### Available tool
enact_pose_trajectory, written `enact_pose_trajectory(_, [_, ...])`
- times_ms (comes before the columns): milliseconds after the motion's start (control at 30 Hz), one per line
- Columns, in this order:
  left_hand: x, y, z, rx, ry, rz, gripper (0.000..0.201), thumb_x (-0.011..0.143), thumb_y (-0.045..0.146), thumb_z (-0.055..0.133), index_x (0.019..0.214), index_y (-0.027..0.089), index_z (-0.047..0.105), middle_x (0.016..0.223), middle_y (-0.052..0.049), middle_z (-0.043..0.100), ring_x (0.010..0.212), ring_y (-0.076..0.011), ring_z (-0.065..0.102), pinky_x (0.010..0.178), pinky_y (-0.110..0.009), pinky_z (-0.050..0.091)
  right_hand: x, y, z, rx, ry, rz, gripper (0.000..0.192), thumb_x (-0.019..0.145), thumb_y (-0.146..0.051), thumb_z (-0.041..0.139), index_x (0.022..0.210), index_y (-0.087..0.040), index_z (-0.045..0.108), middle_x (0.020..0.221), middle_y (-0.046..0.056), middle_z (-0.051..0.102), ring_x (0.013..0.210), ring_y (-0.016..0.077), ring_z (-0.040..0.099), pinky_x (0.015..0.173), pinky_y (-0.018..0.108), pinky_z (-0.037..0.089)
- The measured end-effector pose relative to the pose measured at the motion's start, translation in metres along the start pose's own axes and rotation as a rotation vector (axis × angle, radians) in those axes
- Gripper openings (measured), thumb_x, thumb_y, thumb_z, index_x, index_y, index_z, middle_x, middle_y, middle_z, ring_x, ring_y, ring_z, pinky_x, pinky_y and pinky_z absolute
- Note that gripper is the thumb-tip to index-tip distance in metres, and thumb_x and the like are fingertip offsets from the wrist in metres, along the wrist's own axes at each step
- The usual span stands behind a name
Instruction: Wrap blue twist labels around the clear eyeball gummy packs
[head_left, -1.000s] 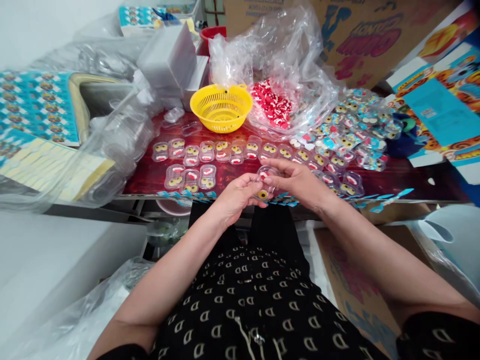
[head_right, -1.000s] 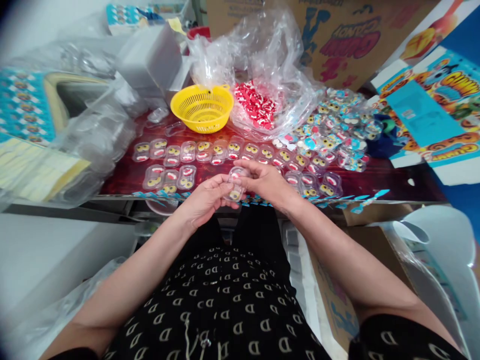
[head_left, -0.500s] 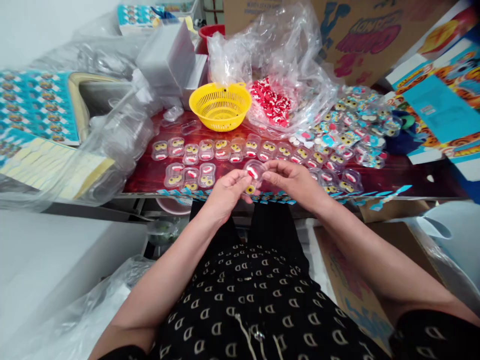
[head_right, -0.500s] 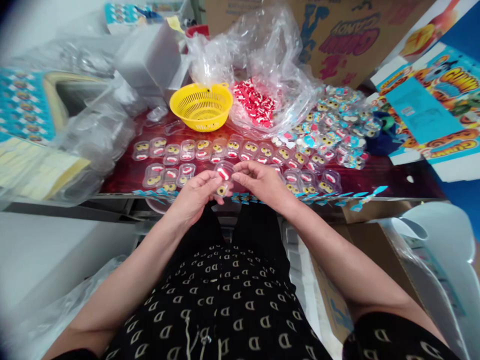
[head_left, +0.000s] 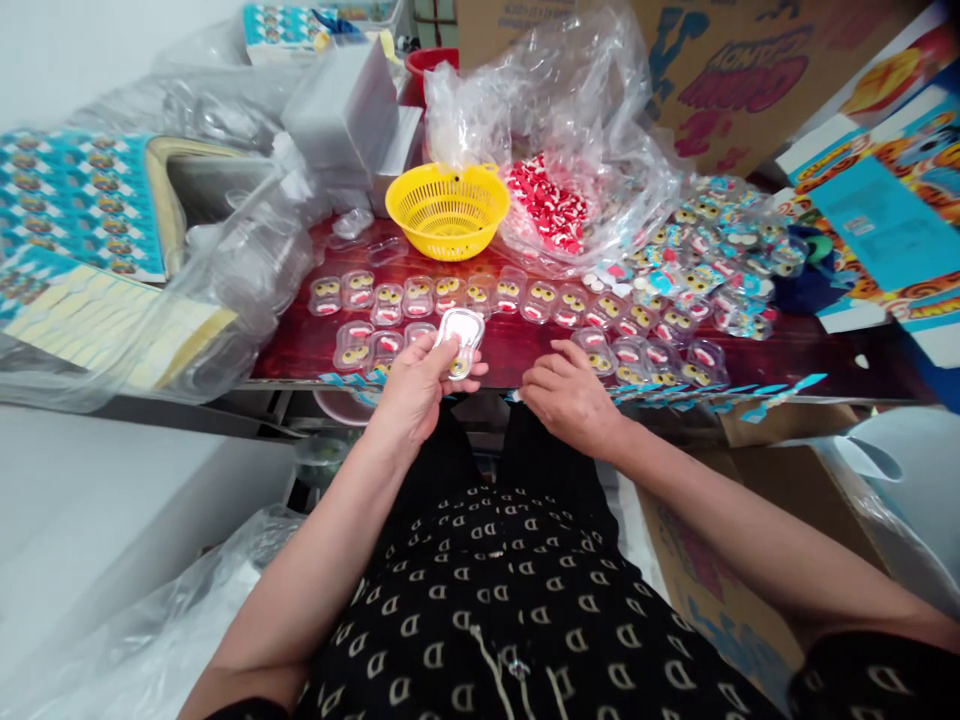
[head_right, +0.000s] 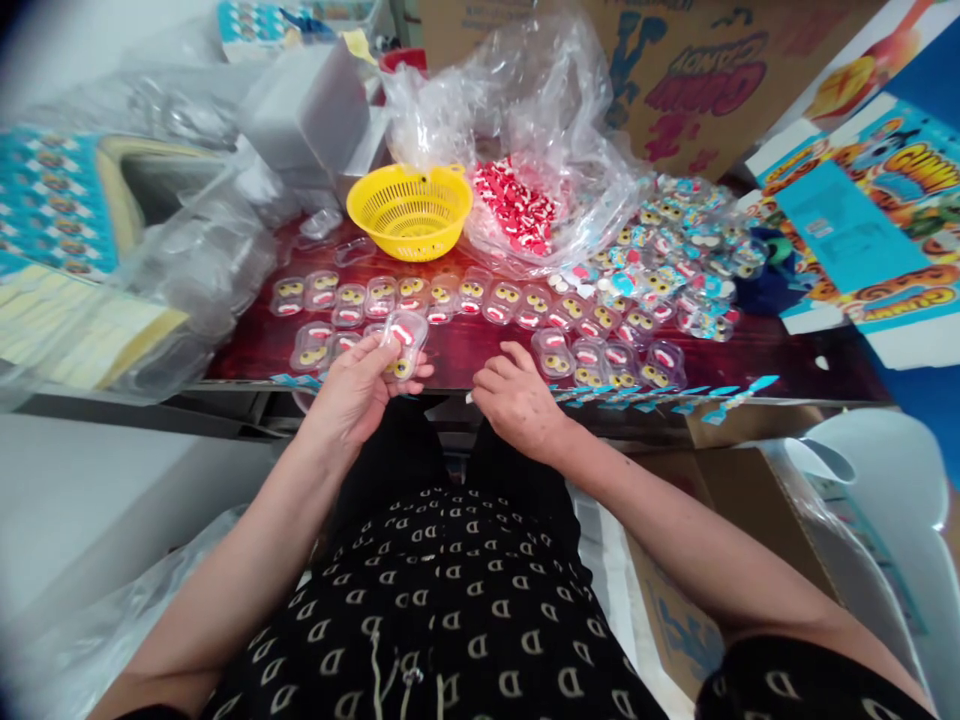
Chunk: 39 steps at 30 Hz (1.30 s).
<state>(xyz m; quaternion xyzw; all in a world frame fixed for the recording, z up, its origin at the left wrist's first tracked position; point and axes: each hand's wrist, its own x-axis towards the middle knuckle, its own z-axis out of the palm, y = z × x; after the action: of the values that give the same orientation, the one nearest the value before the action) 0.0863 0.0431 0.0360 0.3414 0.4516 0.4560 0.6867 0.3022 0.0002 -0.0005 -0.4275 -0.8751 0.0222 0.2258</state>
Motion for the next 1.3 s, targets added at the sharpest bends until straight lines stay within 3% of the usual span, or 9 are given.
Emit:
enact_pose_trajectory(100, [0.002, 0.000, -0.005, -0.026, 0.040, 0.029, 0.017, 0.084, 0.025, 0.071, 0.094, 0.016, 0.060, 0.077, -0.004, 0.074, 0.060, -0.0141, 0.071, 0.052, -0.022, 0.054, -0.002, -0.016, -0.020, 0.269, 0.037, 0.093, 0.019, 0.090, -0.018, 0.064, 0.075, -0.028, 0.071, 0.084, 0.001, 0.074, 0.087, 0.0226, 0.062, 0.109, 0.052, 0.038])
enact_pose_trajectory(267, [0.004, -0.013, 0.003, -0.082, 0.015, 0.066, 0.022, 0.083, 0.029, 0.074, 0.093, 0.018, 0.058, 0.077, -0.001, 0.071, 0.060, -0.0119, 0.067, 0.054, -0.022, 0.050, 0.010, -0.033, -0.052, 0.928, 0.404, 0.686, 0.012, 0.079, -0.031, 0.081, 0.076, -0.029, 0.069, 0.075, -0.001, 0.071, 0.071, 0.0196, 0.064, 0.078, 0.041, 0.052])
enact_pose_trajectory(367, [0.000, -0.023, 0.017, -0.144, -0.033, 0.057, 0.025, 0.079, 0.024, 0.073, 0.098, 0.019, 0.057, 0.078, 0.002, 0.069, 0.065, -0.0127, 0.068, 0.060, -0.024, 0.051, 0.023, -0.040, -0.044, 1.319, 0.608, 0.857, 0.023, 0.073, -0.035, 0.087, 0.073, -0.027, 0.065, 0.070, -0.004, 0.069, 0.068, 0.0156, 0.064, 0.073, 0.034, 0.054])
enact_pose_trajectory(467, [-0.003, -0.026, 0.030, -0.185, -0.060, 0.074, 0.024, 0.076, 0.018, 0.070, 0.097, 0.020, 0.058, 0.080, 0.002, 0.069, 0.074, -0.0145, 0.070, 0.068, -0.027, 0.052, 0.035, -0.051, -0.023, 1.501, 0.671, 0.899, 0.024, 0.073, -0.034, 0.087, 0.071, -0.025, 0.064, 0.070, -0.004, 0.069, 0.066, 0.0123, 0.062, 0.069, 0.029, 0.052])
enact_pose_trajectory(567, [-0.005, -0.024, 0.036, -0.194, -0.110, 0.102, 0.015, 0.075, 0.020, 0.068, 0.087, 0.019, 0.060, 0.076, 0.001, 0.069, 0.077, -0.0169, 0.069, 0.072, -0.030, 0.053, 0.043, -0.059, -0.007, 1.548, 0.669, 0.936, 0.023, 0.073, -0.033, 0.085, 0.070, -0.024, 0.065, 0.072, -0.003, 0.071, 0.063, 0.0108, 0.059, 0.063, 0.027, 0.048])
enact_pose_trajectory(733, [-0.007, -0.023, 0.035, -0.171, -0.164, 0.091, 0.006, 0.076, 0.021, 0.062, 0.073, 0.017, 0.064, 0.072, -0.003, 0.069, 0.076, -0.0178, 0.068, 0.075, -0.033, 0.054, 0.047, -0.060, -0.001, 1.471, 0.657, 0.946, 0.027, 0.076, -0.036, 0.081, 0.066, -0.023, 0.059, 0.072, -0.002, 0.068, 0.059, 0.0105, 0.052, 0.058, 0.028, 0.043])
enact_pose_trajectory(900, [-0.009, -0.024, 0.033, -0.231, -0.134, 0.104, 0.004, 0.075, 0.018, 0.064, 0.073, 0.017, 0.062, 0.074, -0.003, 0.068, 0.076, -0.0176, 0.067, 0.076, -0.033, 0.054, 0.050, -0.059, 0.002, 1.446, 0.675, 0.944, 0.027, 0.077, -0.037, 0.080, 0.067, -0.024, 0.059, 0.071, -0.002, 0.066, 0.057, 0.0099, 0.049, 0.056, 0.028, 0.041])
enact_pose_trajectory(1033, [-0.012, -0.022, 0.033, -0.249, -0.113, 0.103, 0.008, 0.077, 0.021, 0.066, 0.079, 0.018, 0.059, 0.078, -0.002, 0.068, 0.080, -0.0177, 0.068, 0.078, -0.034, 0.054, 0.052, -0.059, 0.004, 1.426, 0.655, 0.947, 0.027, 0.077, -0.039, 0.079, 0.068, -0.024, 0.058, 0.071, -0.002, 0.066, 0.055, 0.0102, 0.048, 0.055, 0.029, 0.041])
enact_pose_trajectory(1300, [-0.010, -0.025, 0.035, -0.200, -0.038, 0.100, 0.031, 0.088, 0.048, 0.069, 0.084, 0.019, 0.059, 0.080, -0.004, 0.070, 0.084, -0.0194, 0.070, 0.074, -0.033, 0.054, 0.055, -0.062, 0.006, 1.476, 0.683, 0.977, 0.025, 0.073, -0.037, 0.082, 0.069, -0.024, 0.060, 0.069, -0.002, 0.066, 0.054, 0.0096, 0.047, 0.057, 0.029, 0.043])
